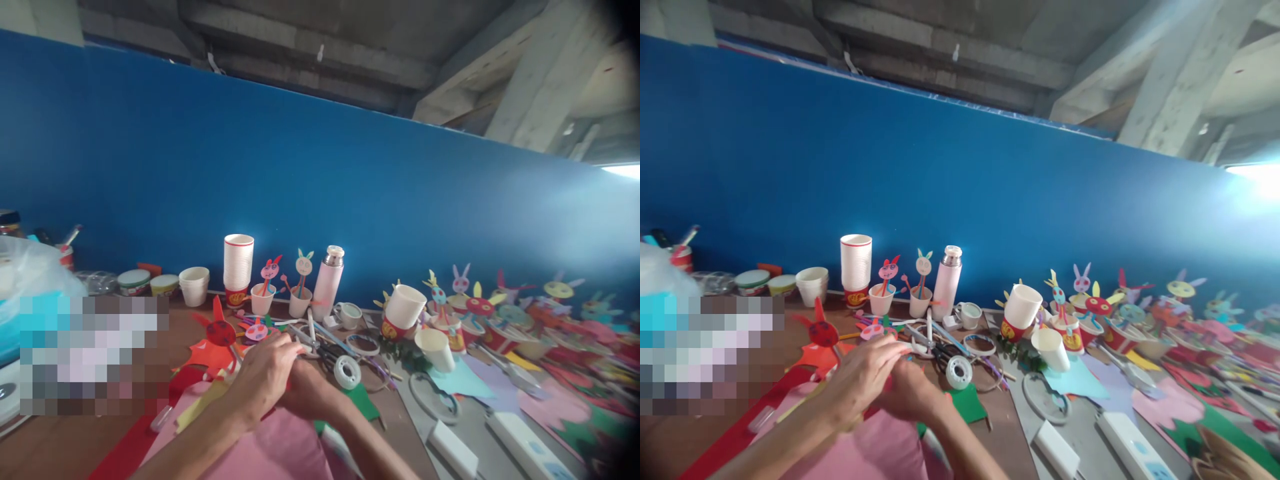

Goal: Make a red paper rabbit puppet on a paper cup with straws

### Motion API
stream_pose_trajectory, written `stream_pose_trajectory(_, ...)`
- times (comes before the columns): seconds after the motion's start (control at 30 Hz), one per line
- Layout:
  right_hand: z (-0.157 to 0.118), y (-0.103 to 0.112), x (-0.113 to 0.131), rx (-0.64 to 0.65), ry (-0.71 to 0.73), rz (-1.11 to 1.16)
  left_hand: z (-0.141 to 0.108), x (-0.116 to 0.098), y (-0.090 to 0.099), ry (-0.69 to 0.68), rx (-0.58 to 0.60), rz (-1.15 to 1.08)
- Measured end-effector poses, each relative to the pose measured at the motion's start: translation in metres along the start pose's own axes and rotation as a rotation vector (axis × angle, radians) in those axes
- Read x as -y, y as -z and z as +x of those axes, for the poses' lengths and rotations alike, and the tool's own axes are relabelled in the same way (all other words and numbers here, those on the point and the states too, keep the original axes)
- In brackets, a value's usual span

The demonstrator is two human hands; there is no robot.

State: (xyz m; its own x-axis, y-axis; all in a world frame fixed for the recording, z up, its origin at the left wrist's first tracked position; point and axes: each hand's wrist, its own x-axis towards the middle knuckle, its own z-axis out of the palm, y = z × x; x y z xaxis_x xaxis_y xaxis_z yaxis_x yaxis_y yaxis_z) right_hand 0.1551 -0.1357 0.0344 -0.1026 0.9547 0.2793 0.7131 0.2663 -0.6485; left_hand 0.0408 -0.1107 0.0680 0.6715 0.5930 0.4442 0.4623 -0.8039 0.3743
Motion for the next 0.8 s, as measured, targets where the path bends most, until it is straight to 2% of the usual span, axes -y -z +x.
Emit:
stream_pose_trajectory(0.03, -0.002, 0.008, -0.003, 0.089, 0.012, 0.033, 0.000, 0.001, 0.001, -0.001, 0.011, -0.015)
stream_pose_trajectory(0.07, -0.003, 0.016, -0.005, 0.120, 0.010, 0.065, 0.001, 0.002, 0.002, 0.001, 0.023, -0.023)
stream_pose_trajectory(0.2, -0.002, 0.049, -0.017, 0.157, 0.064, 0.201, 0.001, 0.007, -0.002, -0.036, 0.031, -0.030)
stream_pose_trajectory(0.27, -0.003, 0.060, -0.026, 0.168, -0.004, 0.130, 0.001, 0.009, -0.005, -0.061, 0.012, -0.041)
stream_pose_trajectory(0.33, -0.007, 0.068, -0.036, 0.150, -0.106, -0.089, 0.001, 0.009, -0.006, -0.084, -0.005, -0.062)
stream_pose_trajectory(0.43, -0.023, 0.075, -0.053, 0.163, -0.198, -0.406, 0.002, 0.009, -0.004, -0.113, -0.017, -0.115)
stream_pose_trajectory(0.63, -0.055, 0.081, -0.062, 0.211, -0.174, -0.458, 0.004, 0.010, -0.006, -0.077, -0.031, -0.248)
stream_pose_trajectory(0.8, -0.059, 0.077, -0.058, 0.224, -0.187, -0.582, 0.004, 0.011, -0.009, -0.065, -0.047, -0.285)
